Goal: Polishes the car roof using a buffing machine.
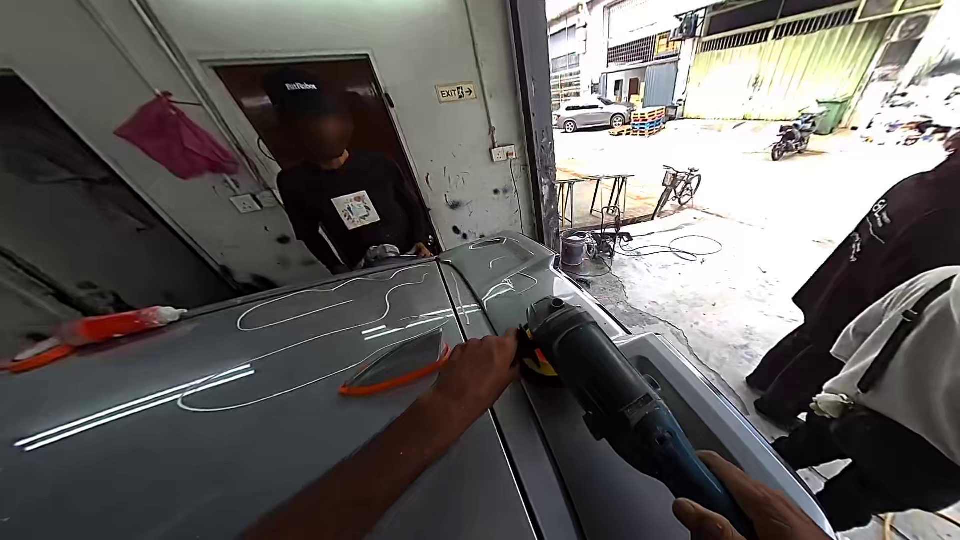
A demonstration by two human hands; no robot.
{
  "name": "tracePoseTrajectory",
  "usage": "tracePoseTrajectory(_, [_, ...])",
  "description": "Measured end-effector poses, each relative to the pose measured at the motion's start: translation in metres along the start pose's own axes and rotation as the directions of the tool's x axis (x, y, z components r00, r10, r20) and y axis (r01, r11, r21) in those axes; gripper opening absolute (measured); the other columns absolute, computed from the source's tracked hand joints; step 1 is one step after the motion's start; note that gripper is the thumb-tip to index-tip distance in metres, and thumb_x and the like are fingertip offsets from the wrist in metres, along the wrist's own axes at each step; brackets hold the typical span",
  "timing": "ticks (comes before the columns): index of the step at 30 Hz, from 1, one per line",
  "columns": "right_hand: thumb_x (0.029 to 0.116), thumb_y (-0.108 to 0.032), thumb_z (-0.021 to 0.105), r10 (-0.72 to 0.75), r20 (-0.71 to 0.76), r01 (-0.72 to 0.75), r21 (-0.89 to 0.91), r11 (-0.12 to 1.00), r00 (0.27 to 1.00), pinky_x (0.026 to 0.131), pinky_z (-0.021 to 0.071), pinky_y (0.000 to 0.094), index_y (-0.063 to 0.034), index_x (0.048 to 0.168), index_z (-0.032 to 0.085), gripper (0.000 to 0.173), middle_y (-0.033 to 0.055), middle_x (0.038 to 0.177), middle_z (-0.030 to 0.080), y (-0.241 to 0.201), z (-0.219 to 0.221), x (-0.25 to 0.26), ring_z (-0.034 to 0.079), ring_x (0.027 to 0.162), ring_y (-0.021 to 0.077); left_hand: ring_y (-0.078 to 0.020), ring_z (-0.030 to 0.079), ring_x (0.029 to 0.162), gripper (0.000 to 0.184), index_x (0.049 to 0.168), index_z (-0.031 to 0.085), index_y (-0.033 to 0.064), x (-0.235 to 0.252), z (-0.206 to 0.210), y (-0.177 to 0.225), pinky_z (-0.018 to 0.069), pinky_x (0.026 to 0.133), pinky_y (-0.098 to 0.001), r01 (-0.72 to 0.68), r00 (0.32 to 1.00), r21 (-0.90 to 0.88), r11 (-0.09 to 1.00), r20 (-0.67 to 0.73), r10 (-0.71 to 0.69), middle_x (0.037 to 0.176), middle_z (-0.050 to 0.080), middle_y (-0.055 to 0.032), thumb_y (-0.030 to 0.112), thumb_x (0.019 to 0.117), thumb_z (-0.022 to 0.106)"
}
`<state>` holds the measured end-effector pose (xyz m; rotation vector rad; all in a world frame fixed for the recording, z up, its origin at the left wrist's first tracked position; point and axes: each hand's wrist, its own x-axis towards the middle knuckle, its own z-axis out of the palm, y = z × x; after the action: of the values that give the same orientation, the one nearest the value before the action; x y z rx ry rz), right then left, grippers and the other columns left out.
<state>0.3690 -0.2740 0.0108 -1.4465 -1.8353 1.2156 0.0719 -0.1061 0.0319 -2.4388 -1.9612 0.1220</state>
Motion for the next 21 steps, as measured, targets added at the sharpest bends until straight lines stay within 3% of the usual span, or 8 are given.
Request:
tracePoseTrajectory(9, [0.1054, -0.048, 0.049, 0.021, -0.047, -0.015, 0.111, 0.994, 0.999, 0.048, 0.0584, 0.0428, -0.0080, 0.121, 0.056, 0.043, 0.0093, 0.084, 0.069, 0.027, -0.041, 0.011, 0.065, 0.054, 0.0235, -0.0389, 0.070, 0.097, 0.034, 0.125, 0.060, 0.0045, 0.053, -0.019, 0.045, 0.0554, 0.083, -0.0558, -0.136, 0.991, 0.015, 0.991, -0.019, 0.136, 0.101, 0.070, -0.0192, 0.030, 0.1029, 0.062])
tracePoseTrajectory(16, [0.1032, -0.049, 0.050, 0.020, -0.084, -0.002, 0.204, 0.979, 0.996, 0.043, 0.0558, 0.0380, -0.0119, 0.117, 0.057, 0.040, 0.0073, 0.082, 0.067, 0.042, -0.047, 0.038, 0.062, 0.049, 0.0204, -0.0402, 0.070, 0.099, 0.031, 0.124, 0.060, 0.0040, 0.085, -0.024, 0.053, 0.0555, 0.082, -0.0559, -0.136, 0.990, 0.048, 0.990, -0.023, 0.137, 0.103, 0.070, -0.0201, 0.027, 0.1035, 0.059])
tracePoseTrajectory(21, [0.1049, -0.045, 0.048, 0.039, -0.089, -0.023, 0.177, 0.984, 0.995, 0.047, 0.0574, 0.0383, -0.0101, 0.121, 0.056, 0.039, 0.0072, 0.087, 0.067, 0.045, -0.053, 0.038, 0.063, 0.054, 0.0200, -0.0406, 0.069, 0.100, 0.033, 0.126, 0.060, 0.0031, 0.093, -0.017, 0.056, 0.0551, 0.084, -0.0568, -0.172, 0.983, -0.003, 0.985, -0.071, 0.171, 0.104, 0.070, -0.0208, 0.024, 0.1012, 0.064])
